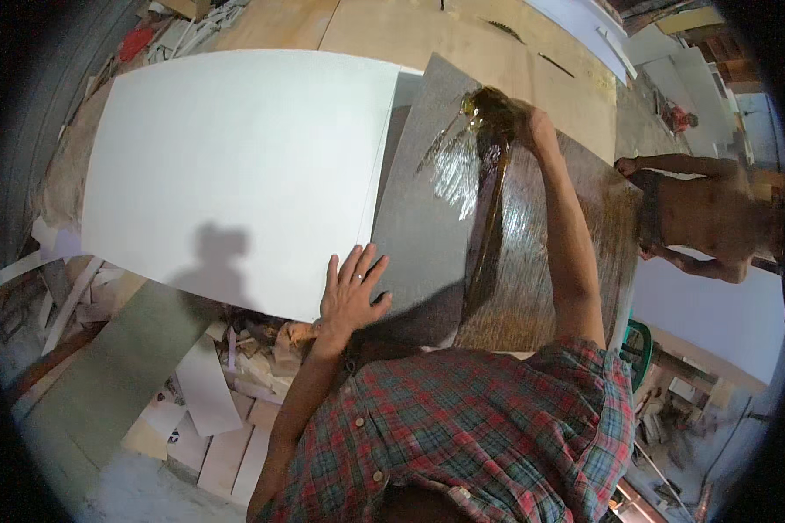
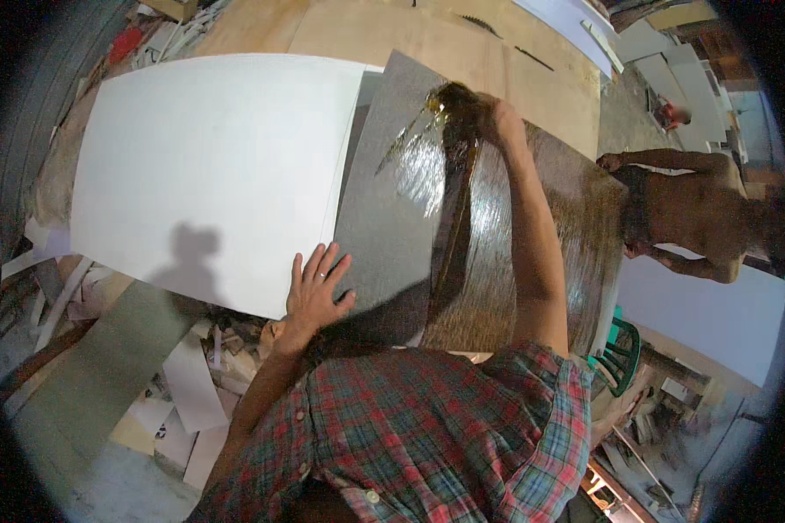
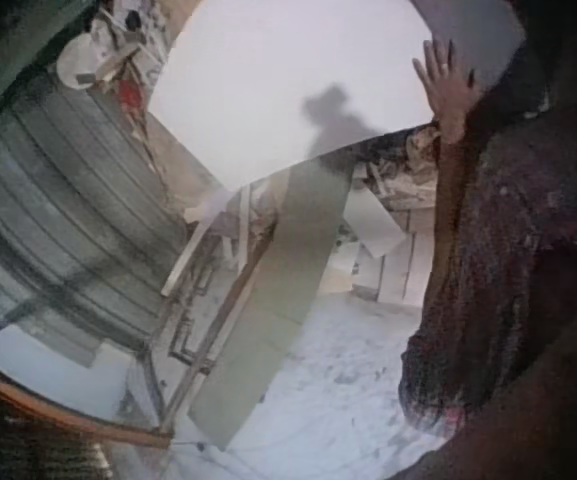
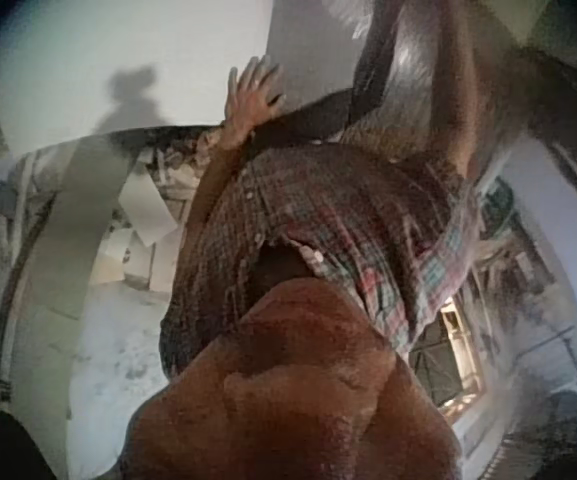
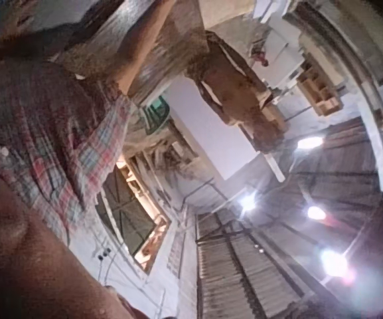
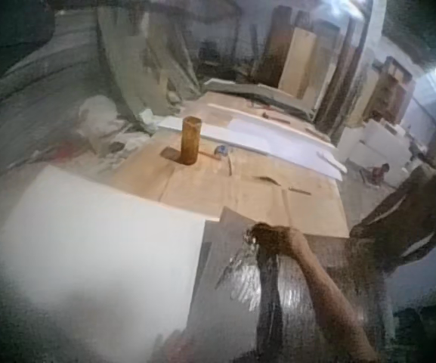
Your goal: The person pours a liquid adhesive from a bottle onto two different furniture panels and spreads the adhesive across the surfaces using a plastic spreader.
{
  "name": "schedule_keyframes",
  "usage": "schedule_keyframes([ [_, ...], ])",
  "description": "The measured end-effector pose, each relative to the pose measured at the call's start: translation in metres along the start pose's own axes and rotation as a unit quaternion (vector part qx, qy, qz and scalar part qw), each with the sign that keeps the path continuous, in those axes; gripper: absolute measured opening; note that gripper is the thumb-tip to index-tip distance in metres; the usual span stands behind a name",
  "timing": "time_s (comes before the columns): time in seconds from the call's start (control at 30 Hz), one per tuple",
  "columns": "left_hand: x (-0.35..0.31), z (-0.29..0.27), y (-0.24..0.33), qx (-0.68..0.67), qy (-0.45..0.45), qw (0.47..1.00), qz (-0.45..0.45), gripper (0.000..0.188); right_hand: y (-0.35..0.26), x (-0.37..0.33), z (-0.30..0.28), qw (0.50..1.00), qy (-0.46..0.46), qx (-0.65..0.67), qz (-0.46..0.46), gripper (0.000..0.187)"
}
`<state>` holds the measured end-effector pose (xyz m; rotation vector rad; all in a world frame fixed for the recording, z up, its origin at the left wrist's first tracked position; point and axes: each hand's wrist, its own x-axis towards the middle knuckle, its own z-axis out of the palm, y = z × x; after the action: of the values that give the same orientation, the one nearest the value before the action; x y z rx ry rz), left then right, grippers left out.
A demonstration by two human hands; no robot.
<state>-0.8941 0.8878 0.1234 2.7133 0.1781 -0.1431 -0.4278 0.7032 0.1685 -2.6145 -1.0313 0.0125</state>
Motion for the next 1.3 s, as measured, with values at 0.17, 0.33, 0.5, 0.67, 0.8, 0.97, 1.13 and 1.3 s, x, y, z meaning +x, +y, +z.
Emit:
schedule_keyframes([
  [0.17,-0.002,0.003,0.0,0.004,0.003,1.0,0.009,0.07,0.047,0.016,0.028,0.989,-0.049,-0.124,0.062,0.029],
  [0.33,-0.005,0.005,0.0,0.003,0.017,1.0,0.01,0.071,0.033,-0.017,0.019,0.992,-0.025,-0.125,0.011,0.022],
  [0.5,-0.008,0.004,-0.001,0.014,0.018,1.0,0.019,0.071,-0.031,-0.122,-0.002,0.978,-0.13,-0.154,0.053,0.022],
  [0.67,-0.013,0.008,-0.001,0.035,0.012,0.999,0.021,0.07,-0.113,-0.253,-0.007,0.994,-0.086,-0.057,0.033,0.028],
  [0.8,-0.016,0.011,-0.002,0.059,0.019,0.998,0.023,0.069,-0.183,-0.345,-0.008,0.982,-0.15,-0.061,0.1,0.036],
  [0.97,-0.018,0.011,-0.001,0.074,0.046,0.996,0.034,0.069,-0.248,-0.428,-0.011,0.981,-0.153,-0.067,0.096,0.041],
  [1.13,-0.02,0.011,0.0,0.064,0.037,0.997,0.026,0.068,-0.255,-0.475,-0.018,0.944,-0.276,-0.033,0.178,0.019],
  [1.3,-0.013,-0.004,-0.009,0.046,0.046,0.997,0.033,0.067,-0.241,-0.431,-0.077,0.88,-0.081,0.314,0.346,0.019],
])
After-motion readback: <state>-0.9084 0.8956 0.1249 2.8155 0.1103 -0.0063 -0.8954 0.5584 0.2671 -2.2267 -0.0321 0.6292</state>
